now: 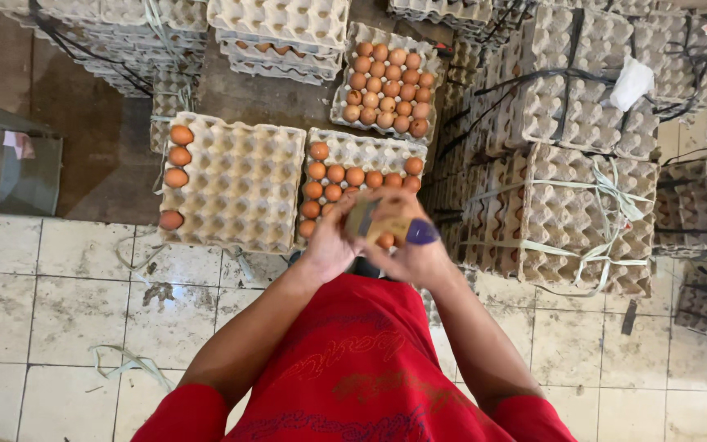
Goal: The person uses a handheld stamping tool to mark brown eggs arranged in cardboard trays. They pick up an egg from a tray, apply the stamp, and place it back into the tray, repeating this process for multiple eggs.
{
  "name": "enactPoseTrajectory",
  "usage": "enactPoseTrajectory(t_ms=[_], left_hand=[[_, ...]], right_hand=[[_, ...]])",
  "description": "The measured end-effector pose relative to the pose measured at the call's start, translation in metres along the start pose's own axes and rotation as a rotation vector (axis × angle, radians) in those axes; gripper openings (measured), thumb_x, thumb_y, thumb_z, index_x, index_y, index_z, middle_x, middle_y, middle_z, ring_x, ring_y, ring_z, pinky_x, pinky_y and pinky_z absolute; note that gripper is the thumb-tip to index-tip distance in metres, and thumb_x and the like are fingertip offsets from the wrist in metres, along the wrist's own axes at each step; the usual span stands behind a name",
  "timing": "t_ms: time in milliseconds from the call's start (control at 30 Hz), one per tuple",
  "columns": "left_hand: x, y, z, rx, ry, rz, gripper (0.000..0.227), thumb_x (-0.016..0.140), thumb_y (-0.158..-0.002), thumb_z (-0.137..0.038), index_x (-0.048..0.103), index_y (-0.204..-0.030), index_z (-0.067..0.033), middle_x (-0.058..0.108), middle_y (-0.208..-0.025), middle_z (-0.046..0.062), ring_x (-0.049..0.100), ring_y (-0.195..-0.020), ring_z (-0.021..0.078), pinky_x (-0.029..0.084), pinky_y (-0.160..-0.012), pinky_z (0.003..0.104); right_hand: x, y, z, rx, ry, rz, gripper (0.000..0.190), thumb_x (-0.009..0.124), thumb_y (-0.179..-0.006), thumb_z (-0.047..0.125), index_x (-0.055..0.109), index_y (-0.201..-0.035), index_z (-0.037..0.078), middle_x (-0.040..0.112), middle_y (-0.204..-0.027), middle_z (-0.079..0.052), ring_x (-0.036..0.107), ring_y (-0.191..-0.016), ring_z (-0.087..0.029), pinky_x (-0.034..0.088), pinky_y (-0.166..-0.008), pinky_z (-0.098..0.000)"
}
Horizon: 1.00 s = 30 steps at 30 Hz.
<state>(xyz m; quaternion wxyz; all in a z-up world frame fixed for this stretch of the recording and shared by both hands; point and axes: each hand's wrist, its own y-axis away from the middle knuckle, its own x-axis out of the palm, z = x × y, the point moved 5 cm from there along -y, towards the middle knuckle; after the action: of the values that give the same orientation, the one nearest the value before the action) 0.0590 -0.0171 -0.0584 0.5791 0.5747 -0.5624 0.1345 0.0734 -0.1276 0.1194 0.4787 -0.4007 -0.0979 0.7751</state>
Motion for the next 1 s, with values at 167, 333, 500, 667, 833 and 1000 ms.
enactPoseTrajectory(t_ms=[167,333,500,667,833,1000], left_hand=[[0.009,0.002,-0.003,0.089,0.006,-0.085,0.026,0.057,-0.103,-0.038,0.067,-0.104,-0.0131,0.073,-0.082,0.009,0.065,-0.063,0.0185,0.047,-0.048,0.026],[0.009,0.003,-0.004,0.067,0.02,-0.05,0.023,0.062,-0.099,-0.034,0.069,-0.107,-0.0136,0.077,-0.096,0.01,0.071,-0.066,0.0297,0.052,-0.053,0.035],[0.029,0.012,-0.011,0.068,0.009,-0.056,0.025,0.058,-0.1,-0.036,0.067,-0.113,-0.0172,0.074,-0.095,-0.005,0.069,-0.069,0.0173,0.032,-0.043,0.018],[0.043,0.022,-0.014,0.083,-0.027,-0.083,0.015,0.065,-0.098,-0.028,0.065,-0.107,-0.0165,0.069,-0.093,0.001,0.07,-0.077,0.0192,0.045,-0.048,0.023],[0.035,0.023,-0.006,0.052,-0.007,-0.088,0.018,0.064,-0.101,-0.032,0.067,-0.105,-0.0148,0.068,-0.091,0.0,0.067,-0.07,0.0184,0.045,-0.048,0.026],[0.059,0.038,-0.031,0.317,-0.307,0.194,0.038,0.059,-0.104,-0.015,0.054,-0.14,-0.0035,0.065,-0.108,0.002,0.071,-0.095,0.0142,0.061,-0.081,0.029]], right_hand=[[-0.005,-0.002,-0.005,-0.014,-0.038,-0.102,0.021,0.082,-0.085,0.022,0.07,-0.073,0.011,0.065,-0.086,-0.007,0.067,-0.105,-0.04,0.052,-0.092,-0.0488],[-0.01,-0.008,-0.015,-0.005,-0.028,-0.012,0.027,0.076,-0.089,0.024,0.07,-0.064,0.014,0.062,-0.07,-0.008,0.068,-0.096,-0.043,0.051,-0.092,-0.0509],[0.0,0.007,-0.004,-0.015,-0.055,-0.099,0.022,0.085,-0.081,0.022,0.069,-0.07,0.013,0.066,-0.092,-0.008,0.066,-0.114,-0.036,0.049,-0.096,-0.045],[-0.011,0.008,-0.013,0.041,-0.005,-0.109,0.023,0.082,-0.086,0.024,0.071,-0.07,0.012,0.065,-0.086,-0.009,0.067,-0.106,-0.035,0.052,-0.093,-0.0458],[-0.013,0.012,-0.023,0.018,-0.031,-0.189,0.025,0.085,-0.084,0.026,0.072,-0.068,0.012,0.065,-0.087,-0.01,0.067,-0.101,-0.035,0.055,-0.087,-0.0428],[-0.022,0.015,-0.024,0.227,-0.488,-0.253,0.043,0.079,-0.088,0.006,0.043,-0.111,-0.003,0.056,-0.124,-0.025,0.062,-0.123,-0.043,0.054,-0.099,-0.0484]])
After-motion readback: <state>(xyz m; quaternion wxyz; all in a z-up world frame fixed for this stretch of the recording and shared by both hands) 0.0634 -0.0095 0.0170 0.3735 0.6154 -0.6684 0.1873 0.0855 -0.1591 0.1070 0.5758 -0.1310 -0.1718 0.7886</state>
